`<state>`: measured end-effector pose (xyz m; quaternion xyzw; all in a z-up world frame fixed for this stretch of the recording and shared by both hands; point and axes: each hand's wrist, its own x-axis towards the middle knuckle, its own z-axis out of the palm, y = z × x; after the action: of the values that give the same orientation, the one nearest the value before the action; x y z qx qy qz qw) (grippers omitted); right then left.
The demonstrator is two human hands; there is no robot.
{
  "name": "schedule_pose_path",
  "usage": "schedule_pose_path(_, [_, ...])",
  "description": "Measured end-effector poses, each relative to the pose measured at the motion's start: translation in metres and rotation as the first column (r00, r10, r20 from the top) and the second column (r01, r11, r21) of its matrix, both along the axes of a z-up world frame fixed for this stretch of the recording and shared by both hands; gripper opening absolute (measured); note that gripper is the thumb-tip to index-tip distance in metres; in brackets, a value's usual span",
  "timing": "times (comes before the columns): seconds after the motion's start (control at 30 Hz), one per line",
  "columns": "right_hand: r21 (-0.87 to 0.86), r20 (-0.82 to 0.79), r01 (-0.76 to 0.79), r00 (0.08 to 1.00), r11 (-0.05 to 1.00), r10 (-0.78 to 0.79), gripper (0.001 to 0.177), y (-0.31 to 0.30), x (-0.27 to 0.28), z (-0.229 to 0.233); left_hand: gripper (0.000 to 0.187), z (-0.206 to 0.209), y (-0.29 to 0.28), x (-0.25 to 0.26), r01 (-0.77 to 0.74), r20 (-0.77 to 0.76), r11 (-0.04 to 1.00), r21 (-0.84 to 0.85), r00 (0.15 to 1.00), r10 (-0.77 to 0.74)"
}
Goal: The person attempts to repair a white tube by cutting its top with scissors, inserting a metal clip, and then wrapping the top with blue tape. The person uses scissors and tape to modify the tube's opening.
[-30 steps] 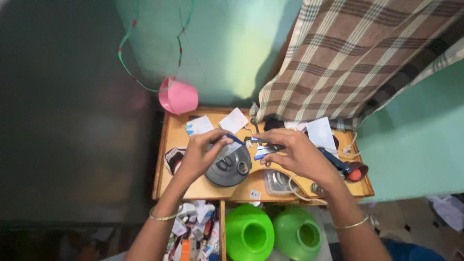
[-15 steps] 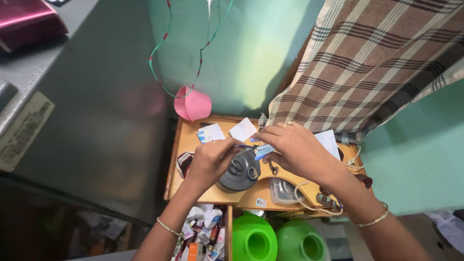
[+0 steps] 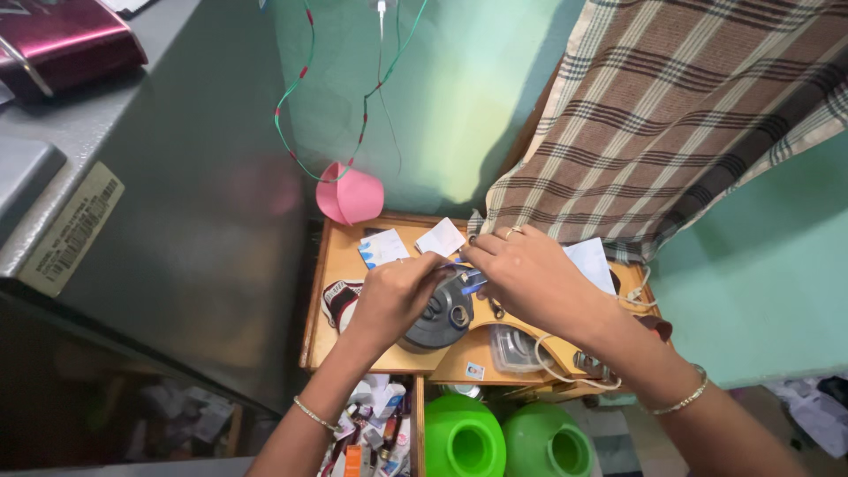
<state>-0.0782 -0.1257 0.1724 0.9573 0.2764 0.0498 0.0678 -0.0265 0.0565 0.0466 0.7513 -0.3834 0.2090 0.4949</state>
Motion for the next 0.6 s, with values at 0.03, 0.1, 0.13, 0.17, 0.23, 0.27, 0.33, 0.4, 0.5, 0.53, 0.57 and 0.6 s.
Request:
schedule_pose_path(0.03, [-0.008,0.002,0.004,1.000,1.000,-0.004,0.047,0.000,0.000,0.000,0.013,0.000,0.000,-0.001,0.003,-0.004,1.000,-0.006,1.000,-0.003])
schedule_pose_path(0.1, [-0.030,0.013,0.005,1.000,1.000,-0.005,0.044,-0.001,0.000,-0.001,0.013,-0.001,-0.001,-0.001,-0.007,-0.002,1.000,0.010,1.000,0.007])
schedule_pose_path(0.13, [-0.045,0.021,0.003,1.000,0.999,-0.002,0.042,0.000,0.000,-0.002,0.014,-0.001,-0.002,0.000,-0.011,0.000,1.000,0.019,1.000,0.011])
schedule_pose_path(0.17, [-0.059,0.030,0.001,1.000,0.998,0.000,0.040,-0.001,0.000,-0.003,0.013,-0.002,-0.002,0.000,-0.018,0.002,0.999,0.030,1.000,0.018])
schedule_pose_path(0.23, [-0.053,0.041,-0.010,0.999,0.999,0.012,0.040,-0.001,0.001,-0.005,0.013,-0.002,-0.004,-0.001,-0.031,0.005,0.998,0.052,1.000,0.031])
schedule_pose_path(0.27, [-0.050,0.046,-0.015,0.999,0.999,0.017,0.040,-0.001,0.001,-0.006,0.013,-0.002,-0.005,-0.001,-0.028,0.010,0.998,0.056,1.000,0.027])
schedule_pose_path(0.33, [-0.044,0.057,-0.028,0.998,0.999,0.030,0.042,-0.001,0.001,-0.008,0.013,-0.003,-0.006,-0.001,-0.024,0.018,0.998,0.065,1.000,0.023])
schedule_pose_path(0.4, [-0.045,0.066,-0.038,0.997,0.998,0.041,0.043,-0.002,0.002,-0.010,0.012,-0.003,-0.006,-0.002,-0.016,0.030,0.998,0.065,0.999,0.014])
schedule_pose_path(0.5, [-0.069,0.053,-0.034,0.998,0.997,0.037,0.043,-0.002,0.004,-0.013,0.013,-0.003,-0.007,-0.001,-0.009,0.044,0.998,0.068,0.999,0.006])
schedule_pose_path(0.53, [-0.085,0.031,-0.024,0.999,0.996,0.027,0.043,-0.002,0.005,-0.014,0.013,-0.003,-0.007,-0.001,-0.008,0.047,0.998,0.070,0.999,0.005])
schedule_pose_path(0.57, [-0.100,0.009,-0.014,1.000,0.995,0.015,0.044,-0.002,0.007,-0.015,0.014,-0.003,-0.008,-0.001,-0.008,0.046,0.997,0.081,0.999,0.004])
schedule_pose_path(0.6, [-0.108,0.019,-0.022,1.000,0.994,0.024,0.045,-0.002,0.008,-0.016,0.015,-0.003,-0.008,0.000,-0.008,0.045,0.996,0.091,0.999,0.004])
